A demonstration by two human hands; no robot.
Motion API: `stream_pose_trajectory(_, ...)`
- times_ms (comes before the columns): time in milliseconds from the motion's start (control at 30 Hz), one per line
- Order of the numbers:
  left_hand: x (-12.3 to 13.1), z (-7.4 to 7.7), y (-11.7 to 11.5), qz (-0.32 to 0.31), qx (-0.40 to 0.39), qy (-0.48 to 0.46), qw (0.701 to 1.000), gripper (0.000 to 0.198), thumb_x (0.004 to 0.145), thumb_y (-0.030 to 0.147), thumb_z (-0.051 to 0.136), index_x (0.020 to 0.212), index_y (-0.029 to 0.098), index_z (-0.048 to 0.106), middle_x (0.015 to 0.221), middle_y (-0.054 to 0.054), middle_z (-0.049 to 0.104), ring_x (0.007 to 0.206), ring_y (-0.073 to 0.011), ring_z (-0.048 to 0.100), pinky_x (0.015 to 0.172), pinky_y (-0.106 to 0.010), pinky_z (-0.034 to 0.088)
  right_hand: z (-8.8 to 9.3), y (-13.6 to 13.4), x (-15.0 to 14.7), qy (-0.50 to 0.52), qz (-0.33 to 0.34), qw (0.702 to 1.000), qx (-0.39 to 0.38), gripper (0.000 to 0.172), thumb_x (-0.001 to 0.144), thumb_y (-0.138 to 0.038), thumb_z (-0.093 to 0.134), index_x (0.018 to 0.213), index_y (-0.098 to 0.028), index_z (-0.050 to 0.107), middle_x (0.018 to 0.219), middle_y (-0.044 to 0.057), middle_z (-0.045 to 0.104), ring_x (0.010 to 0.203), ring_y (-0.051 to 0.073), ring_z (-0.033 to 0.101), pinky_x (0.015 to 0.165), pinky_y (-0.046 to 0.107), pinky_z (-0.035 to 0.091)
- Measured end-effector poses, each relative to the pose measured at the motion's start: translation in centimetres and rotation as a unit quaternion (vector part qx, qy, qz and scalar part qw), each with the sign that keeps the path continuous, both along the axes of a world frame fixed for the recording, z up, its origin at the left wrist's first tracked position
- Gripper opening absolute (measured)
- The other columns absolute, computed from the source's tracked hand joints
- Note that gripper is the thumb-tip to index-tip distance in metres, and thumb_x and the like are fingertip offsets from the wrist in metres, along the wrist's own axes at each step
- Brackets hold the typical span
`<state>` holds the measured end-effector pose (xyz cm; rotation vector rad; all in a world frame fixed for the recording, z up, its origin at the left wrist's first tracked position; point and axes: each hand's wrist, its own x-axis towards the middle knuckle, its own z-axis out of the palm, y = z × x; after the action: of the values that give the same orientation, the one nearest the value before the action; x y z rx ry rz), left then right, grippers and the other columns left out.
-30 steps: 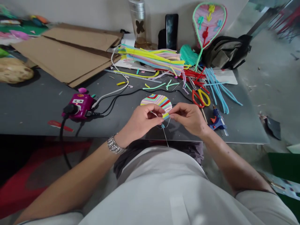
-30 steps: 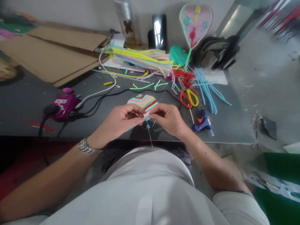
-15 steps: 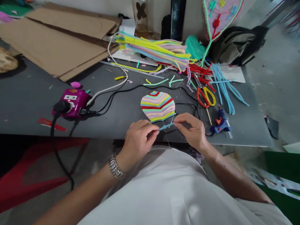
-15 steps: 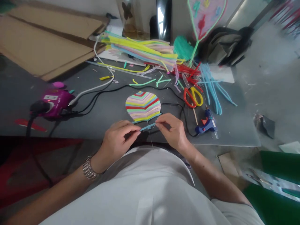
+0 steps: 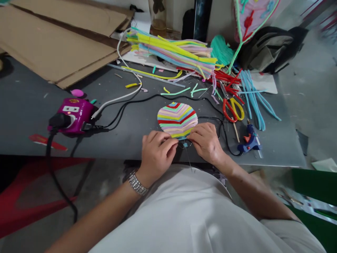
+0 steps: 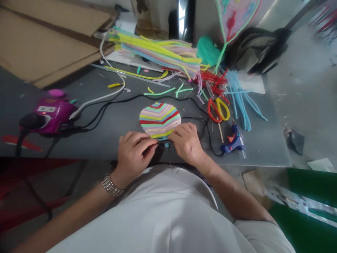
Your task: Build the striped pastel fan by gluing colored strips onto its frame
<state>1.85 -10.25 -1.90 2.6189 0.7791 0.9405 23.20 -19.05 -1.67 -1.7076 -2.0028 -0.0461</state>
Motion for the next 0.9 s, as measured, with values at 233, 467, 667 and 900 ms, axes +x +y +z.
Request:
stream_pose_trajectory(233, -1.6, -0.4, -2.3, -0.057, -0.028, -0.034, 0.997, 0.011, 0.099, 0.015, 0.066, 0.103, 0.022, 0.074, 0.096, -0.005, 0.075, 0.091, -0.0207, 0.063, 0.079, -0.038, 0.041, -0.2, -0.1, -0.5, -0.037, -0.007, 0.999, 0.005, 0.025, 0.099, -0.009, 0.056, 0.089, -0.023, 0.074, 0.099, 0.004, 0.074, 0.103, 0.021, 0.061, 0.097, 0.041, 0.036)
stream_pose_trajectory(467, -1.2, -0.8, -3.0, -0.1, -0.011, -0.002, 0.995, 0.022, 0.103, 0.021, 0.062, 0.122, 0.019, 0.072, 0.124, -0.009, 0.078, 0.116, -0.0247, 0.065, 0.092, -0.04, 0.046, -0.2, -0.2, -0.6, -0.049, -0.005, 0.999, 0.023, 0.024, 0.099, -0.01, 0.055, 0.093, -0.023, 0.074, 0.097, 0.004, 0.073, 0.1, 0.021, 0.061, 0.095, 0.041, 0.035)
stream_pose_trajectory(667, -0.6, -0.4, -2.8, -0.097, 0.025, 0.072, 0.992, 0.042, 0.111, 0.042, 0.048, 0.133, 0.013, 0.069, 0.14, -0.014, 0.072, 0.123, -0.0295, 0.062, 0.094, -0.042, 0.042, -0.3, -0.1, -0.6, -0.041, -0.002, 0.998, 0.042, 0.023, 0.1, -0.011, 0.056, 0.097, -0.023, 0.075, 0.096, 0.004, 0.074, 0.101, 0.021, 0.063, 0.094, 0.042, 0.037)
stream_pose_trajectory(900, -0.4, -0.6, -3.0, -0.085, 0.029, 0.077, 0.993, 0.042, 0.11, 0.042, 0.051, 0.132, 0.012, 0.069, 0.139, -0.013, 0.073, 0.123, -0.0306, 0.06, 0.092, -0.045, 0.04, -0.3, -0.3, -0.7, 0.015, -0.04, 0.996, 0.081, 0.017, 0.097, -0.012, 0.063, 0.103, -0.025, 0.071, 0.099, 0.003, 0.075, 0.102, 0.022, 0.068, 0.094, 0.043, 0.043)
